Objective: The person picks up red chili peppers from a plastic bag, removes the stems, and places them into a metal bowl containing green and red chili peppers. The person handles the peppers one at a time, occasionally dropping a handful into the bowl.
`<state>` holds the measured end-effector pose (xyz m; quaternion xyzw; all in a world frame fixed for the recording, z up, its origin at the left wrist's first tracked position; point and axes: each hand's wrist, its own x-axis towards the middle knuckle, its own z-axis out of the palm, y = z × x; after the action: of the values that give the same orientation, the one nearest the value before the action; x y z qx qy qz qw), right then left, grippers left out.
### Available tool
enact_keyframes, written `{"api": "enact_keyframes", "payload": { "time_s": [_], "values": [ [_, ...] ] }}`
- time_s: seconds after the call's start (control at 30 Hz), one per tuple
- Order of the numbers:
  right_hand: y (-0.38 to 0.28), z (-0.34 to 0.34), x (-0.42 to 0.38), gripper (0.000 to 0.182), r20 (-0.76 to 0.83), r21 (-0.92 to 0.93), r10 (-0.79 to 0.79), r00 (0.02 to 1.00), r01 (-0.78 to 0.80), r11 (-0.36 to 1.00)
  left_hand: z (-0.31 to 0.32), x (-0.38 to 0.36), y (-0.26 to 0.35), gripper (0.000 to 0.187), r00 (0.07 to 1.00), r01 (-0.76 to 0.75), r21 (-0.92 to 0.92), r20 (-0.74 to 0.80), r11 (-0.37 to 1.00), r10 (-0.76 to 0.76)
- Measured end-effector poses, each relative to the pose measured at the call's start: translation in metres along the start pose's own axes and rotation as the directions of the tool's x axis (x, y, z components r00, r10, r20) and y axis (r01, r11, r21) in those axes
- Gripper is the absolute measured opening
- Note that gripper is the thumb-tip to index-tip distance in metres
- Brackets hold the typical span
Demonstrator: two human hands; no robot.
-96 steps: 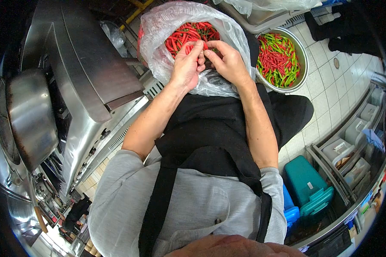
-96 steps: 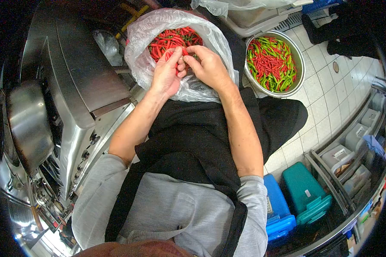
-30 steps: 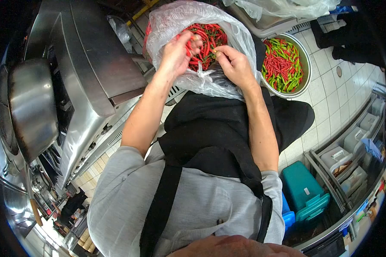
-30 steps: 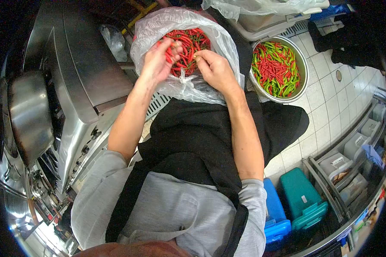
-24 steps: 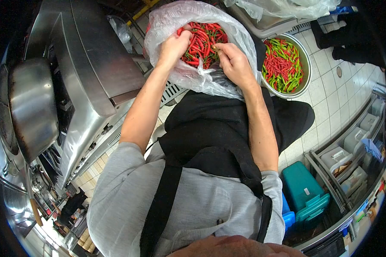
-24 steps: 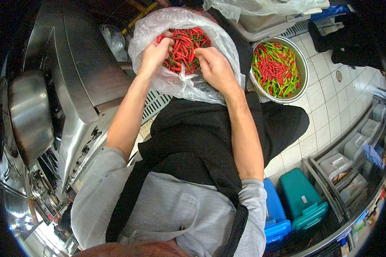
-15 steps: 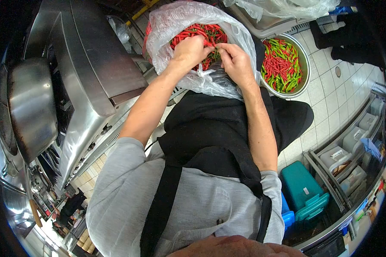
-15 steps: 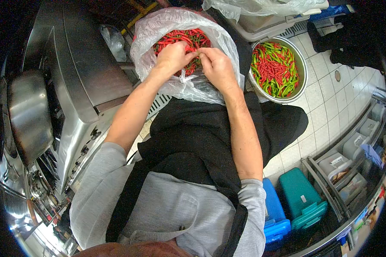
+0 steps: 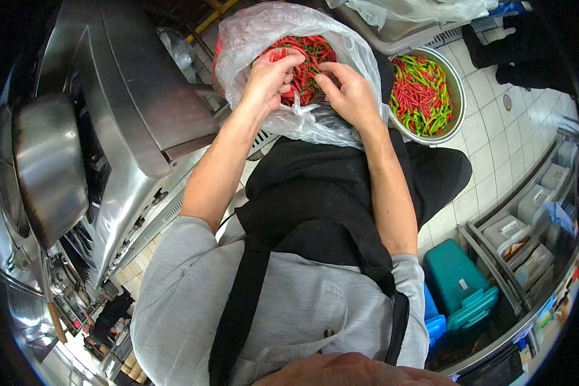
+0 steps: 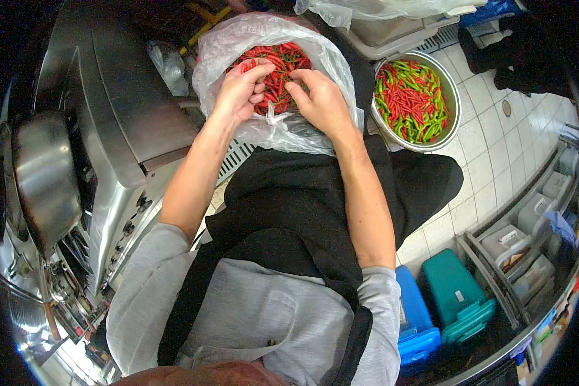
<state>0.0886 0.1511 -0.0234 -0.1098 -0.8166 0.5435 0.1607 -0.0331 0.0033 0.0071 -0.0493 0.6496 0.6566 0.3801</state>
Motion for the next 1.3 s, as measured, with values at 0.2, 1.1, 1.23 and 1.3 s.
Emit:
{"api": "enact_keyframes", "payload": {
  "time_s": [0.2, 1.1, 1.23, 1.3],
  "values": [
    [-0.005, -0.003, 0.0, 0.025, -0.007, -0.063, -0.077, 0.997, 0.077, 0.995, 0.013, -0.014, -0.001, 0.015, 0.993, 0.106, -0.379, 0.096, 0.919, -0.074],
    [0.001, 0.0, -0.003, 0.017, 0.075, -0.026, -0.16, 0.984, 0.162, 0.986, -0.024, 0.036, 0.001, 0.044, 0.956, -0.164, 0.461, -0.143, 0.872, 0.256],
    [0.007, 0.001, -0.001, 0.019, 0.078, -0.044, -0.133, 0.988, 0.136, 0.99, -0.017, 0.025, 0.012, 0.037, 0.894, -0.312, 0.919, 0.2, 0.239, 0.401],
    [0.006, -0.001, -0.002, 0.018, 0.087, -0.051, -0.119, 0.989, 0.124, 0.991, -0.015, 0.024, 0.011, 0.035, 0.894, -0.303, 0.939, 0.222, 0.162, 0.389]
  ]
}}
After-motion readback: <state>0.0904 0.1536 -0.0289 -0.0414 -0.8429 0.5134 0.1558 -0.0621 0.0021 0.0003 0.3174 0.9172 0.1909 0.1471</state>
